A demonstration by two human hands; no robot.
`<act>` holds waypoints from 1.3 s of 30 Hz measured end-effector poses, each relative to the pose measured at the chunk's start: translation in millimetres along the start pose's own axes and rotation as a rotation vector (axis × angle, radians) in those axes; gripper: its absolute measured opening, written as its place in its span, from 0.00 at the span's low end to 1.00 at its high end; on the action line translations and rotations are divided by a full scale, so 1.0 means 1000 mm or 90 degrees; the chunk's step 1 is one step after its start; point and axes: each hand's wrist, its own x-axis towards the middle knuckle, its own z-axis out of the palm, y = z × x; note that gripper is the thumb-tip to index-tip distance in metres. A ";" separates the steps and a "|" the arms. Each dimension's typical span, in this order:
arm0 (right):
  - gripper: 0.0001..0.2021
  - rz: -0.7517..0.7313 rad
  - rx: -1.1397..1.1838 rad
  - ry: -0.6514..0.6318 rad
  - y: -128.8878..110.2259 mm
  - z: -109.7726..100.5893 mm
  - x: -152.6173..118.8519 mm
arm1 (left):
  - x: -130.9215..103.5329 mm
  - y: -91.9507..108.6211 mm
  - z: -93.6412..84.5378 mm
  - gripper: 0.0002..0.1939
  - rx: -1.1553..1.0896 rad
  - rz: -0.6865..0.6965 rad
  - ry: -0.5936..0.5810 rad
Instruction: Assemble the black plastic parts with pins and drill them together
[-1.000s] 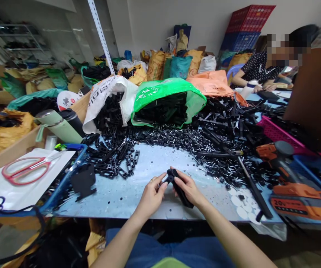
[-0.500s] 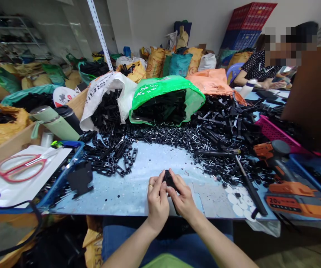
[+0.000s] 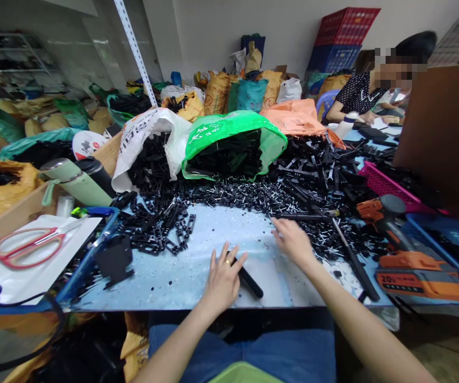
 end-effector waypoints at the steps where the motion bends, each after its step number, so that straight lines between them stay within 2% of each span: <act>1: 0.21 0.047 -0.079 0.046 0.021 -0.010 0.007 | 0.004 0.000 -0.004 0.29 0.044 0.073 -0.066; 3: 0.18 0.089 -0.202 0.084 0.056 -0.032 0.020 | 0.014 0.000 -0.011 0.26 0.112 0.172 -0.167; 4: 0.17 0.080 -0.238 0.084 0.067 -0.042 0.023 | 0.018 0.001 -0.013 0.24 0.142 0.190 -0.190; 6: 0.15 0.009 -0.253 0.065 0.073 -0.054 0.021 | 0.021 0.002 -0.017 0.22 0.199 0.176 -0.197; 8: 0.18 -0.113 -0.212 0.026 0.062 -0.055 0.007 | 0.018 0.001 -0.019 0.20 0.253 0.118 -0.184; 10: 0.20 -0.248 -0.159 -0.042 0.044 -0.046 -0.014 | 0.013 -0.002 -0.021 0.18 0.290 0.055 -0.176; 12: 0.22 -0.352 -0.112 -0.123 0.030 -0.034 -0.036 | 0.009 -0.006 -0.021 0.16 0.283 0.039 -0.182; 13: 0.21 -0.373 -0.093 -0.148 0.026 -0.027 -0.044 | 0.008 -0.008 -0.020 0.17 0.260 0.054 -0.191; 15: 0.21 -0.321 -0.067 -0.134 0.020 -0.016 -0.054 | 0.009 -0.010 -0.016 0.19 0.205 0.107 -0.213; 18: 0.16 -0.058 -0.095 -0.016 0.010 -0.002 -0.051 | 0.013 -0.010 -0.007 0.20 0.185 0.146 -0.222; 20: 0.15 0.079 -0.137 0.013 -0.003 0.007 -0.043 | 0.015 -0.007 -0.002 0.19 0.205 0.129 -0.206; 24: 0.09 0.141 -0.157 -0.033 -0.021 0.009 -0.030 | 0.018 -0.004 -0.001 0.18 0.191 0.102 -0.194; 27: 0.10 0.113 -0.094 -0.129 -0.016 -0.009 -0.037 | 0.019 -0.004 -0.004 0.18 0.145 0.119 -0.219; 29: 0.13 0.003 -0.059 -0.206 -0.011 -0.022 -0.046 | 0.021 -0.005 -0.007 0.18 0.123 0.128 -0.236; 31: 0.15 -0.123 -0.052 -0.246 -0.009 -0.029 -0.056 | 0.024 -0.005 -0.009 0.18 0.108 0.135 -0.248; 34: 0.16 -0.200 -0.094 -0.256 -0.010 -0.023 -0.064 | 0.028 -0.002 -0.012 0.20 0.101 0.146 -0.270; 37: 0.17 -0.193 -0.144 -0.244 -0.012 -0.013 -0.066 | 0.030 0.005 -0.014 0.19 0.096 0.138 -0.282; 39: 0.17 -0.195 -0.164 -0.212 -0.014 -0.011 -0.066 | 0.028 0.008 -0.014 0.25 0.098 0.137 -0.269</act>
